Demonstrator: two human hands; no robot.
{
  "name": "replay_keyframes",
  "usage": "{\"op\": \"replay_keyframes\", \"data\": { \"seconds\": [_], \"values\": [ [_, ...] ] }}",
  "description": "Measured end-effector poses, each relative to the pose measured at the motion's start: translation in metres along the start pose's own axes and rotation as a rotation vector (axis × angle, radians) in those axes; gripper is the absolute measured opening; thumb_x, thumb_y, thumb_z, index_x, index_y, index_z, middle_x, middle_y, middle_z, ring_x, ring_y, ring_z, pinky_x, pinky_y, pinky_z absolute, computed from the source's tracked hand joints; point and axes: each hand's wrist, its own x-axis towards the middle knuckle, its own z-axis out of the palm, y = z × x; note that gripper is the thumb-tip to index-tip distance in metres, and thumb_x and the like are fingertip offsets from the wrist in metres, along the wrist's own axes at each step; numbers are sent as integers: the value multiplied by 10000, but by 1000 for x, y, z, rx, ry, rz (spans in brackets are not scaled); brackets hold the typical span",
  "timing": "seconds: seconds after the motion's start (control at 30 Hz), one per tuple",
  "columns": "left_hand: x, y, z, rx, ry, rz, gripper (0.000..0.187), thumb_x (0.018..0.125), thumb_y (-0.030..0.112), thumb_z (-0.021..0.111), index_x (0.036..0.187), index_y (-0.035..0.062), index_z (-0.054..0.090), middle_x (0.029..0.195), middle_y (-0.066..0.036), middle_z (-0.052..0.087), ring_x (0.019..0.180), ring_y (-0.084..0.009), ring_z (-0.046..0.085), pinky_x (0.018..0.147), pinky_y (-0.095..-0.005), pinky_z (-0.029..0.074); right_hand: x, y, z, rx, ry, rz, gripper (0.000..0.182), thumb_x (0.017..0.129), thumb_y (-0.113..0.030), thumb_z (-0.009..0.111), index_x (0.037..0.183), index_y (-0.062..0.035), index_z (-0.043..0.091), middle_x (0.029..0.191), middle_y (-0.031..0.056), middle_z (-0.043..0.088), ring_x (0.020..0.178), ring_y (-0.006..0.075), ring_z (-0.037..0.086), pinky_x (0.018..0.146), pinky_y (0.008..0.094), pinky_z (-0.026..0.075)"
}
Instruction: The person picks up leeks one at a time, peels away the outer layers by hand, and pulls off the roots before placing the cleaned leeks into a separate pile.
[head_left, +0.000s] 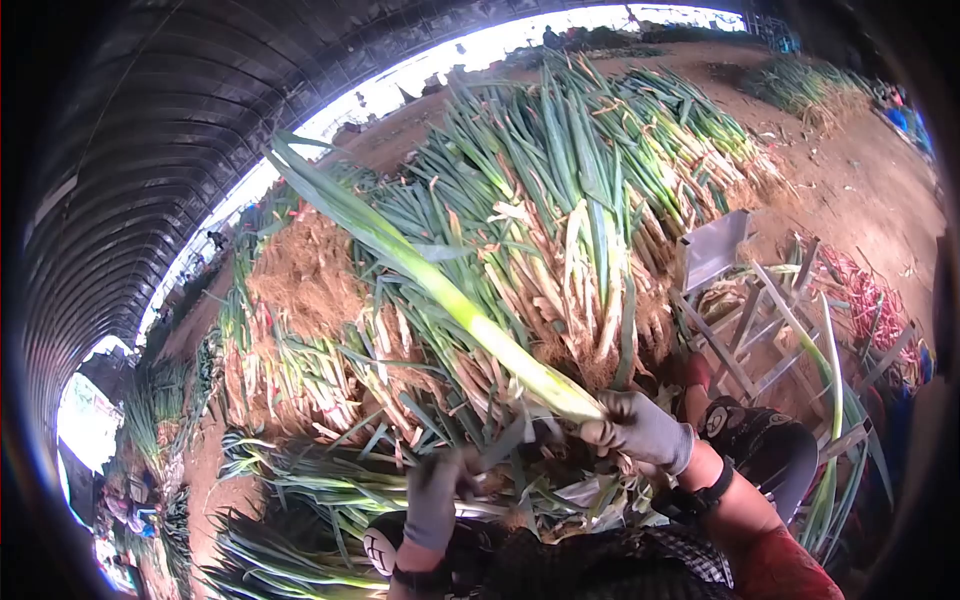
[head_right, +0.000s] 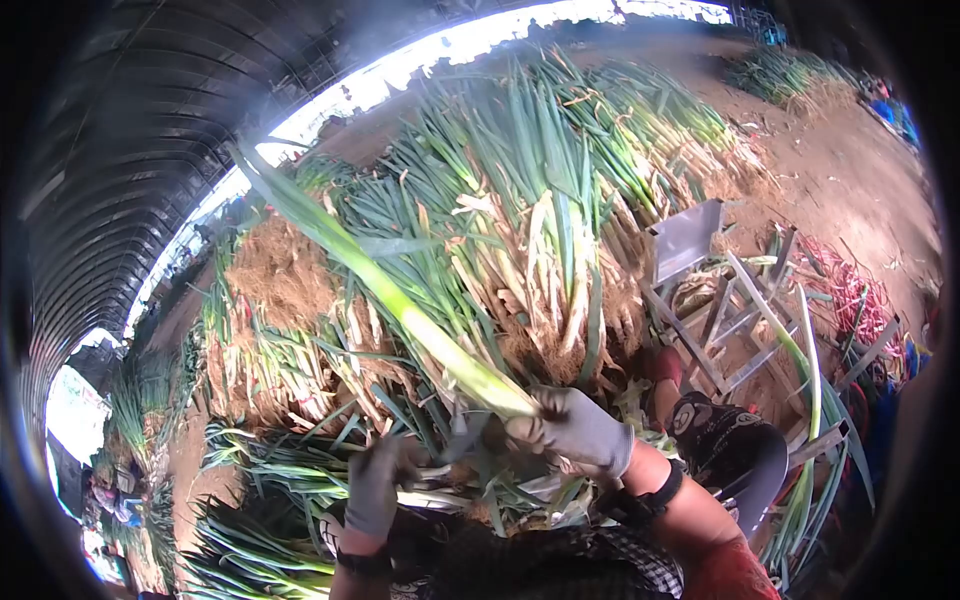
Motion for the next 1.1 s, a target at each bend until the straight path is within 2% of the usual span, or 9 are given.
{"op": "replay_keyframes", "data": {
  "seconds": [0.13,0.17,0.27,0.37,0.5,0.8,0.87,0.97,1.1],
  "values": [
    [56,50,23,-349,145,378,413,946,368,527,1081,-8,629,797,-90,652,507,-104,470,469,-234,374,5,22,1,337,-312,35,446,900,-354,650,1182,-10,612,848,2,641,642,44,552,562,190,455],
    [64,60,32,-474,94,454,383,936,351,553,1056,-3,632,746,-76,639,501,-97,455,455,-226,354,3,25,11,380,-248,105,436,909,-367,637,1158,-9,621,845,-11,624,654,40,548,565,187,450],
    [67,69,51,-362,268,554,258,911,263,631,843,21,571,634,-5,500,515,-82,445,458,-208,329,12,61,26,-43,101,-272,475,924,-431,598,1135,-6,615,757,-37,552,582,27,503,504,193,395],
    [58,65,69,-394,239,524,269,919,259,618,798,32,539,635,10,456,517,-83,445,458,-219,326,4,61,16,154,129,-42,514,903,-472,610,1126,-9,610,744,-30,545,565,24,488,500,195,387],
    [59,50,66,-532,114,604,177,906,187,596,812,46,540,647,19,439,515,-101,455,476,-246,356,5,86,12,268,-35,-81,532,891,-554,573,982,-32,612,709,-32,548,551,28,474,496,188,382],
    [53,48,72,-834,186,249,116,891,116,553,929,25,615,788,-47,619,554,-101,517,486,-237,398,-3,90,19,275,-84,-22,545,906,-578,528,905,-41,624,702,-40,555,588,38,491,510,201,386],
    [51,56,71,-802,-56,207,322,904,222,477,1139,24,576,777,-13,524,666,-116,482,554,-268,388,-1,82,19,251,-49,-107,565,907,-581,525,968,-29,633,701,-47,551,579,42,490,510,205,389],
    [58,39,63,-909,-48,81,358,899,233,480,1190,41,560,783,-11,532,644,-115,463,563,-261,370,-5,85,15,306,-96,-27,586,908,-578,525,1042,-16,628,720,-53,552,577,29,482,501,195,377],
    [53,35,64,-836,63,-49,231,883,162,481,1050,61,603,795,-9,596,604,-118,516,539,-263,371,-1,103,19,402,-79,-104,591,893,-569,560,1085,-13,617,711,-54,549,543,3,447,457,177,331]
  ]
}}
